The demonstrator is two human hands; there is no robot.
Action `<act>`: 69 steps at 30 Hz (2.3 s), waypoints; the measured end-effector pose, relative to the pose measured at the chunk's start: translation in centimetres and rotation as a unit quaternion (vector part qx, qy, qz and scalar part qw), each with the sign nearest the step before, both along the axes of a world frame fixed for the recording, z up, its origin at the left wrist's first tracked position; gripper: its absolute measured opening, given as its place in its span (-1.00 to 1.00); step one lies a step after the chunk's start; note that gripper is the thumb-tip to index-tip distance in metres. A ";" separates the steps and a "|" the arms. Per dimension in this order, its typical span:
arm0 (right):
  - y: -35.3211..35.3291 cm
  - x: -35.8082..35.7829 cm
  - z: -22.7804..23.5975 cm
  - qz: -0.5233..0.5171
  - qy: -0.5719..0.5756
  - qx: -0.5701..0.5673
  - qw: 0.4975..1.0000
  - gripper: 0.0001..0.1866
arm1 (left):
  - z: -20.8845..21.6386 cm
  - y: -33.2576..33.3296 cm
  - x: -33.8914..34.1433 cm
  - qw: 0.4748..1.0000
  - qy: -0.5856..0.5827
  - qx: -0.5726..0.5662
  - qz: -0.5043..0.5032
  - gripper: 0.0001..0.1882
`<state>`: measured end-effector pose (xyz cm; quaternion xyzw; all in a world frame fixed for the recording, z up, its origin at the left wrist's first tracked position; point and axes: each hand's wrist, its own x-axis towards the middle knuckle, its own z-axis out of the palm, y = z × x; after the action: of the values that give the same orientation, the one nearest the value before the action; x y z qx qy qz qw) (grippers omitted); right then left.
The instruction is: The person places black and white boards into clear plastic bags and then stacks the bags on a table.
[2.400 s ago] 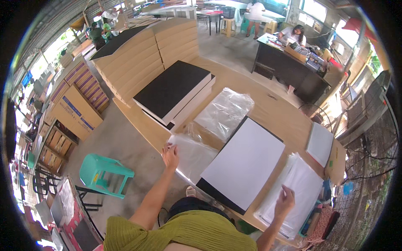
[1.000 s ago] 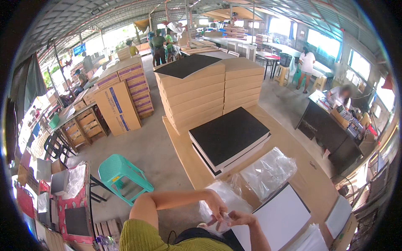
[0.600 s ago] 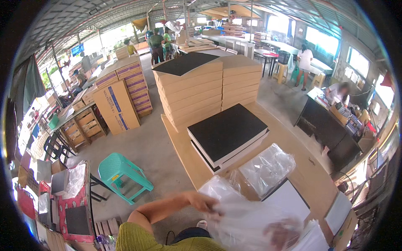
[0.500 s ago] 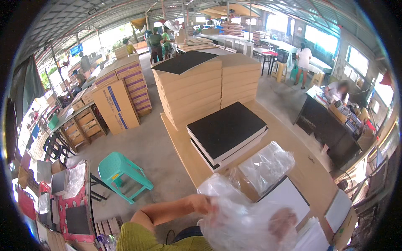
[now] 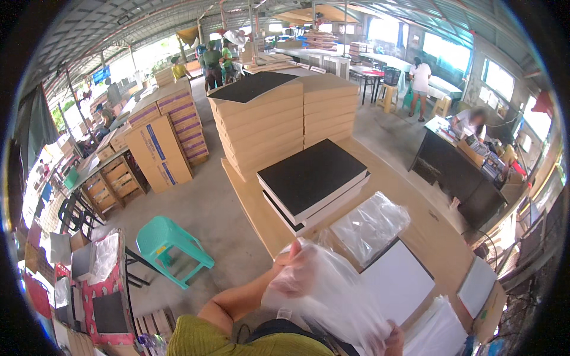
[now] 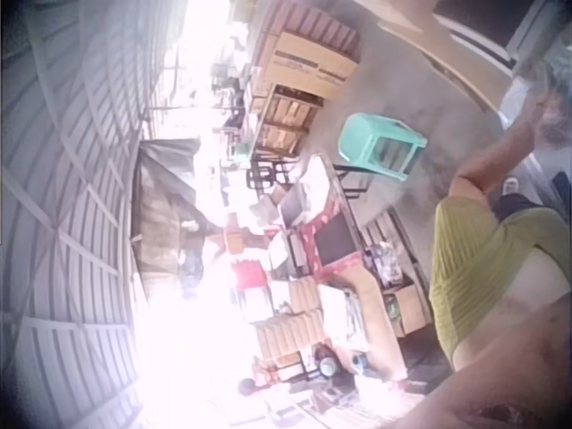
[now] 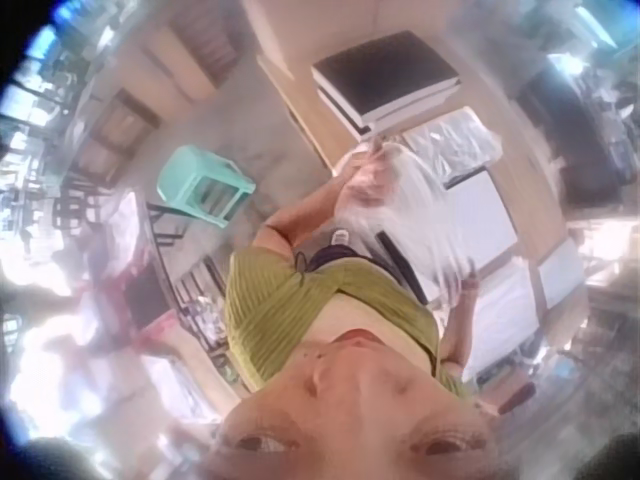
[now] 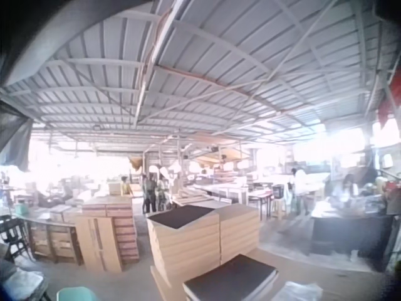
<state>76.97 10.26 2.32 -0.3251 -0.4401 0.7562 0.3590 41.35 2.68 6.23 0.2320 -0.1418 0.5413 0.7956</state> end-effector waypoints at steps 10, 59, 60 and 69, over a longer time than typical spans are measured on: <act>-0.6 6.2 -3.9 -0.111 0.101 0.034 0.988 -0.81 | -9.8 2.2 1.1 0.916 0.306 -0.258 -0.004 -0.69; -1.1 6.8 11.1 -0.489 -0.209 0.417 0.737 -0.71 | 11.0 4.7 5.2 0.588 0.563 0.188 0.550 -0.62; -0.3 7.6 10.7 -0.476 -0.164 0.404 0.764 -0.72 | 9.7 6.2 5.7 0.568 0.533 0.192 0.597 -0.70; 5.2 9.6 -4.3 -0.418 -0.111 0.390 0.813 -0.56 | -6.8 11.4 7.7 0.747 0.482 0.004 0.457 -0.82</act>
<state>86.54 15.42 -2.00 -0.3920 -0.5563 0.2570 0.6861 49.04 14.09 -0.55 0.5020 0.3817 0.6560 0.4147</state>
